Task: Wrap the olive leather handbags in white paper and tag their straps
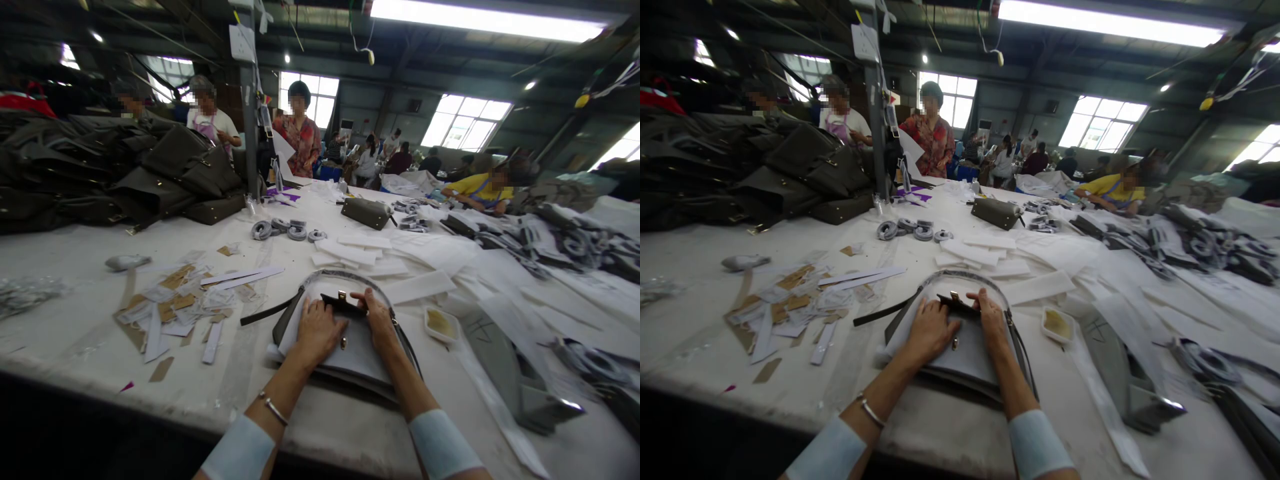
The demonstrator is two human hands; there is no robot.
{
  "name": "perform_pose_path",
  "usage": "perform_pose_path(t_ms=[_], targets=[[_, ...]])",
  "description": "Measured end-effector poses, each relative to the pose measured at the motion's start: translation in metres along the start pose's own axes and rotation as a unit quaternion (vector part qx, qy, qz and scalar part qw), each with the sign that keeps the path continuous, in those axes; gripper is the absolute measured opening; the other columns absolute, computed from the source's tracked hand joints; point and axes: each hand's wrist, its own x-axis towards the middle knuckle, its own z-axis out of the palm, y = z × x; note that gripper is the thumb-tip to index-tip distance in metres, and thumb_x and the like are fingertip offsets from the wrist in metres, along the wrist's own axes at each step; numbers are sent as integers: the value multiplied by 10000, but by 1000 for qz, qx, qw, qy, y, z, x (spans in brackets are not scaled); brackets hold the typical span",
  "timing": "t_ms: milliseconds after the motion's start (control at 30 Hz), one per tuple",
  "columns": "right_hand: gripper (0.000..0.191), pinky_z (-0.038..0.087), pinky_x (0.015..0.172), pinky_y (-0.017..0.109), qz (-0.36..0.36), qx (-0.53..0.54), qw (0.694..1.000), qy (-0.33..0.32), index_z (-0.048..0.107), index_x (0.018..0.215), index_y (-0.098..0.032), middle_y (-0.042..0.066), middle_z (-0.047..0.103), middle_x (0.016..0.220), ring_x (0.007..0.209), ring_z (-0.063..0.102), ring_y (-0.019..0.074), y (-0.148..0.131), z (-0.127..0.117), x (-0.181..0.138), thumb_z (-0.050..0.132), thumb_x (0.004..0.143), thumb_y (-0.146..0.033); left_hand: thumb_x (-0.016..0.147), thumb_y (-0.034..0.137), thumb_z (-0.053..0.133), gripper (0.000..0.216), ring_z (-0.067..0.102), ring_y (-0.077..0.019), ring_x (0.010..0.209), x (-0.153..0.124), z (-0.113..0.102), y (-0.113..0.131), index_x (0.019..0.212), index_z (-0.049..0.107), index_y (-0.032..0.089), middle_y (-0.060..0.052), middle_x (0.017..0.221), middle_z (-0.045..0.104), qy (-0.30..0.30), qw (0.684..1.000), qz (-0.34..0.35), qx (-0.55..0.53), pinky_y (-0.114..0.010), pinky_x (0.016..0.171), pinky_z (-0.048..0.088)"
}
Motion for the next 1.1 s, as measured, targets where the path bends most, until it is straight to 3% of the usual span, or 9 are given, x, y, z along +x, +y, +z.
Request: perform_pose_path(t_ms=[100,167,300,400,600,733,900,1000,1100], targets=[[692,441,621,299,22,-45,998,-26,726,683,-194,48,634,644,666,591,195,-11,0,-7,333,879,-729,885,175,469,216,603,-280,1091,5,3,-6,971,655,105,-165,1014,687,17,999,-23,-37,-494,1121,313],[646,416,601,287,17,-77,996,-36,669,595,-207,27,602,595,626,567,181,-15,0,-9,373,870,-712,823,50,415,246,629,-256,1010,7,3,-11,890,640,122,-146,941,685,40,996,-45,-64,-461,1077,374],[555,342,528,267,15,-100,993,-66,548,495,-223,-24,488,484,506,461,143,-15,2,-9,484,822,-667,766,16,399,277,618,-233,940,4,-4,-17,909,590,158,-111,948,639,108,984,-65,-128,-411,928,485],[535,284,500,272,8,-121,990,-73,449,454,-227,-39,410,449,467,384,129,-12,6,-9,512,811,-621,748,-20,366,366,588,-206,1043,-4,-16,-13,971,580,175,-89,1024,620,135,973,-14,-184,-382,964,467],[518,268,533,286,-12,-160,985,-70,431,470,-224,-33,407,466,491,396,134,-8,9,-9,479,840,-585,763,-39,380,381,640,-141,862,-14,-30,-2,765,661,218,0,836,690,51,949,147,-275,-280,859,498],[519,274,548,285,-22,-183,981,-66,441,475,-221,-29,435,471,502,417,133,-8,9,-11,478,858,-570,750,-52,375,384,641,-131,836,-15,-30,0,753,668,197,-14,832,697,19,941,182,-285,-252,815,509],[508,295,576,284,-44,-210,974,-67,440,467,-221,-19,480,483,517,442,135,-11,9,-12,501,875,-518,738,-32,420,341,623,-139,730,-15,-26,2,648,657,196,-10,731,679,-21,956,184,-228,-243,723,504],[502,305,601,287,-60,-226,970,-66,434,460,-223,-4,519,505,548,468,146,-11,9,-13,515,877,-490,782,3,435,327,635,-141,698,-19,-29,2,739,691,202,-9,744,690,-43,965,170,-197,-248,704,523],[503,315,622,290,-73,-236,967,-63,426,461,-229,6,543,522,581,490,158,-10,10,-13,514,881,-491,822,33,458,343,689,-160,898,-29,-36,-3,972,709,212,-24,975,741,-76,965,177,-179,-276,864,544]])
